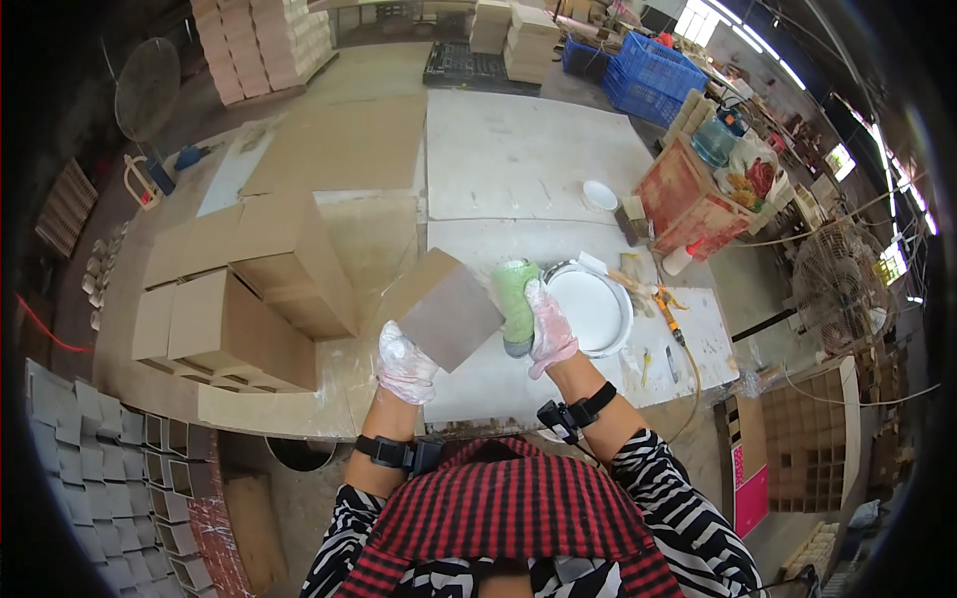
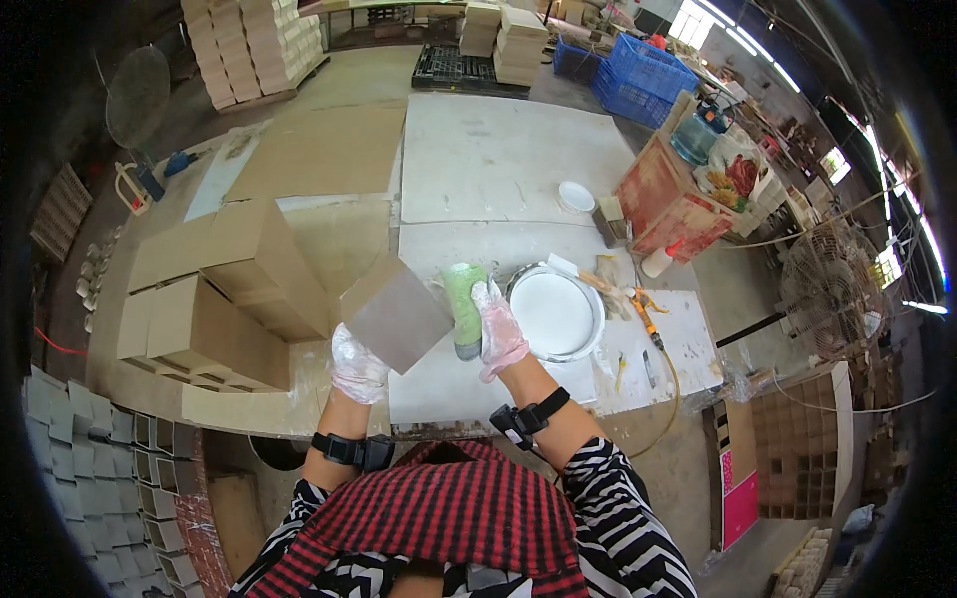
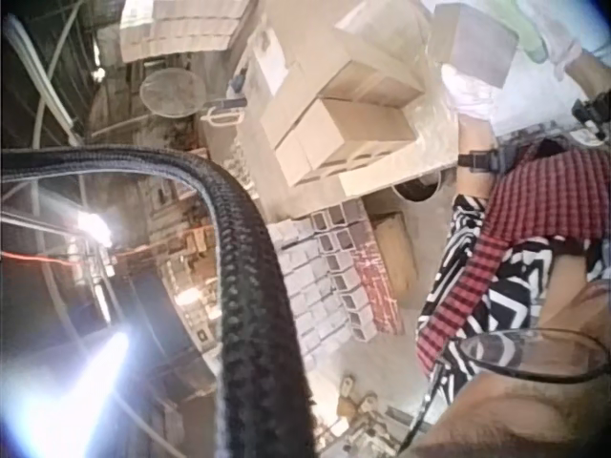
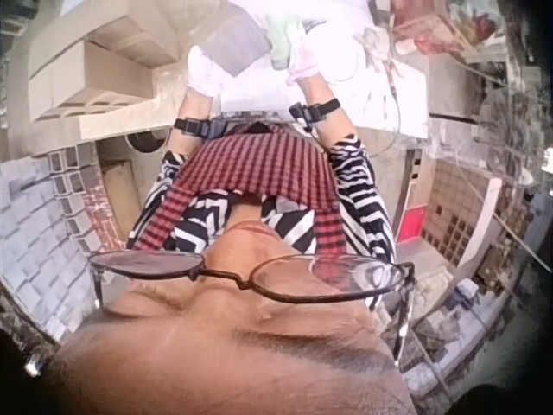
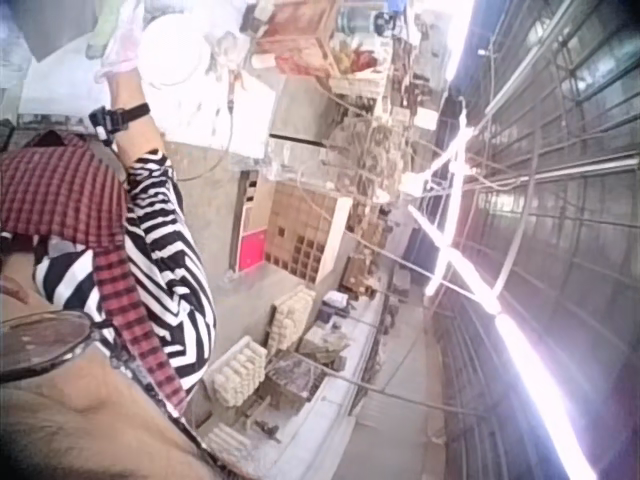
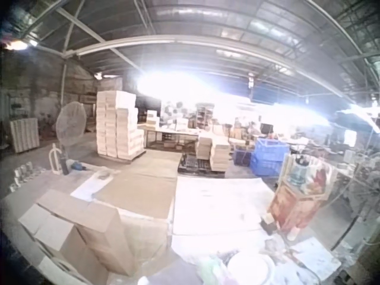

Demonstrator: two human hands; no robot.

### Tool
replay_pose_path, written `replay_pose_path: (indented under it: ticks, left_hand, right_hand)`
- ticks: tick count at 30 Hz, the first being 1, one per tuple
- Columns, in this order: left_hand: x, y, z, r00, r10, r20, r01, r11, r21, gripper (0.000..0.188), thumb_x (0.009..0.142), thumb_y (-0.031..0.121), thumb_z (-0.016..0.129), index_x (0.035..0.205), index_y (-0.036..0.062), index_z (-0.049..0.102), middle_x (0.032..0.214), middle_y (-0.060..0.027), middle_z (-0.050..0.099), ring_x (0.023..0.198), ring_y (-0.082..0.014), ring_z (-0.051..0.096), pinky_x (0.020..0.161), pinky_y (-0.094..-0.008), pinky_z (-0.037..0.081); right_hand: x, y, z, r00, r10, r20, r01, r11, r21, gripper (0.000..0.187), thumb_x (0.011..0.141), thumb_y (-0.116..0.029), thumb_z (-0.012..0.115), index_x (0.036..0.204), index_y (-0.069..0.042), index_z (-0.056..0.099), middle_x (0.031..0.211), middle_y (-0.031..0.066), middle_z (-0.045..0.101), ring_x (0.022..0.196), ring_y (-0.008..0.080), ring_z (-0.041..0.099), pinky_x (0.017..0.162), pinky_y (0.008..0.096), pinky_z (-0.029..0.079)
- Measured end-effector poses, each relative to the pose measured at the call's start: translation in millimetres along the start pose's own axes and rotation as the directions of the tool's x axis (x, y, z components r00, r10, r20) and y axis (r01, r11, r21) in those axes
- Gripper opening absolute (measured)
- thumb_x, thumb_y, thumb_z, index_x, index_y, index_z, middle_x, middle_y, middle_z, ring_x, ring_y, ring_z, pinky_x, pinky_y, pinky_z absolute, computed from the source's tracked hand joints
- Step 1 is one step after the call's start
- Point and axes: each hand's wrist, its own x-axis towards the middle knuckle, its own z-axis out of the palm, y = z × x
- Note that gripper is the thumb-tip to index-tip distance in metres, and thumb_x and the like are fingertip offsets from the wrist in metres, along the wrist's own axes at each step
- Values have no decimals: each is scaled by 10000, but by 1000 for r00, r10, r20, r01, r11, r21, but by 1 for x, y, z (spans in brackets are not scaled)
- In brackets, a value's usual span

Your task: The person applies a white substance to the edges and interior of wooden boxes using a green sponge and stacks the finished boxes onto a large pile.

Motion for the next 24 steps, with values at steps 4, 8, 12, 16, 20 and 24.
replay_pose_path:
  ticks: [4,8,12,16,20,24]
  left_hand:
    - [2,-8,-19,994,102,38,-108,961,253,298,926,160,425,1187,30,487,1144,-108,561,1010,-235,565,875,-354,472]
    - [-1,-1,-14,993,98,68,-110,972,208,293,932,183,430,1183,45,491,1137,-99,564,1006,-222,567,866,-345,478]
    - [-7,4,5,996,50,78,-52,998,18,302,932,217,442,1181,54,494,1124,-91,570,993,-209,573,856,-339,484]
    - [-10,9,21,999,8,37,-4,994,-109,383,933,328,431,1200,60,486,1144,-87,560,1019,-217,562,868,-351,481]
    - [-14,17,21,999,14,-50,-13,1000,26,433,931,384,424,1197,50,493,1148,-98,560,1034,-231,561,877,-362,478]
    - [-7,14,18,997,-57,54,57,998,16,430,937,373,414,1199,40,488,1148,-100,558,1026,-233,562,870,-355,481]
  right_hand:
    - [-2,7,6,999,0,-35,3,994,106,522,920,-392,470,1305,-44,415,1240,71,516,1119,174,491,939,288,374]
    - [-11,3,6,994,104,33,-109,957,268,492,942,-335,430,1331,-41,368,1301,86,456,1179,191,439,989,299,332]
    - [-17,6,1,996,80,34,-81,996,34,456,933,-290,455,1301,-28,389,1270,97,472,1145,193,469,992,305,342]
    - [-18,-9,-2,994,-78,-80,58,974,-220,385,920,-237,490,1238,-25,444,1170,100,537,1057,194,531,916,306,412]
    - [-26,-67,31,956,-267,121,290,806,-516,284,894,-184,530,1139,-40,520,1055,95,602,965,175,572,822,291,459]
    - [-21,-93,59,582,-172,794,811,188,-554,294,764,-192,647,1040,-134,564,1021,32,621,908,204,588,767,336,473]
